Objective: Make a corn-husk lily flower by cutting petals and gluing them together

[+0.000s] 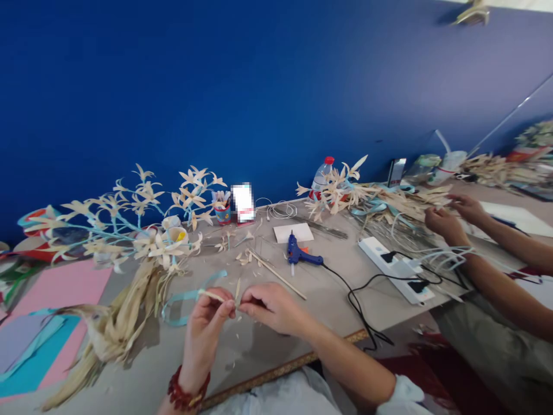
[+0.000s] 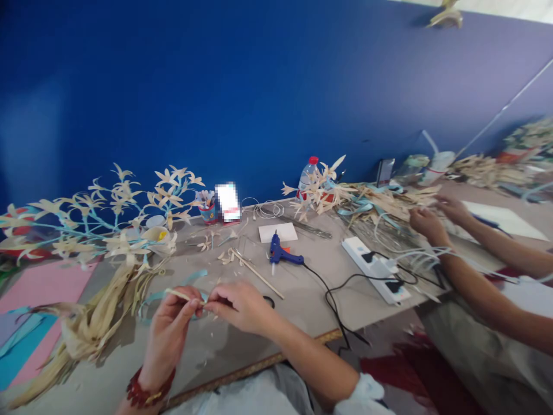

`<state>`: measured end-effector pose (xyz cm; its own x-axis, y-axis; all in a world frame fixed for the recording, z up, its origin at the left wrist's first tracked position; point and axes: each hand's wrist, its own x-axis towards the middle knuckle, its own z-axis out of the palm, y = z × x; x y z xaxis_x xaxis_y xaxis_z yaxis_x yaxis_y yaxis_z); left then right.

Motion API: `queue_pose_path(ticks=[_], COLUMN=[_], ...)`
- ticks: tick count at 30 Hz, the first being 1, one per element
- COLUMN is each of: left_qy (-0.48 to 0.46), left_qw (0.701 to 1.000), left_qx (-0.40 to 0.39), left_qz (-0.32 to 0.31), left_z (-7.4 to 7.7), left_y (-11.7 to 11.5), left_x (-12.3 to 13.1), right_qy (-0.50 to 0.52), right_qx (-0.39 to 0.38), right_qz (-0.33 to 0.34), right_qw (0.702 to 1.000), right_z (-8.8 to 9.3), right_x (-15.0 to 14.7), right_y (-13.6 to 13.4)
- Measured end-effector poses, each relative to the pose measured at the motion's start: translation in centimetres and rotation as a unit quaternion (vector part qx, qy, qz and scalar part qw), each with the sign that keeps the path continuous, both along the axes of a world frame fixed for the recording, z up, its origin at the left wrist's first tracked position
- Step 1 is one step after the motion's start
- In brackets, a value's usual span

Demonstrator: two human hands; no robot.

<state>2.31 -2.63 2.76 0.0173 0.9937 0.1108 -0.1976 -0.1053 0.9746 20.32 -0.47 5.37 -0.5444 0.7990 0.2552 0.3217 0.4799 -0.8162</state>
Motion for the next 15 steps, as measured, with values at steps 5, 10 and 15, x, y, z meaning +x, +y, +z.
queue_pose_path(ticks=[5,10,15], left_qy=[0.074,0.138,0.109], left_qw=[0.996,0.985,0.987], left_qx=[0.042,0.098,0.111], left_qz=[0.003,0.012,0.034], left_z=[0.1,-0.2,-0.4], left_y=[0.0,-0.2,0.2], left_x=[-0.5,-1.0,-1.7], right_qy=[-0.015,-0.029,-0.047], right_qx=[-0.014,-0.013,0.022], right_qz=[0.015,0.037,0.013], right_qw=[1.000,0.999,0.999], right_z=[-0.3,-0.3,0.2], right_x=[-0.3,-0.7,-0.6], right_y=[0.0,0.2,0.4])
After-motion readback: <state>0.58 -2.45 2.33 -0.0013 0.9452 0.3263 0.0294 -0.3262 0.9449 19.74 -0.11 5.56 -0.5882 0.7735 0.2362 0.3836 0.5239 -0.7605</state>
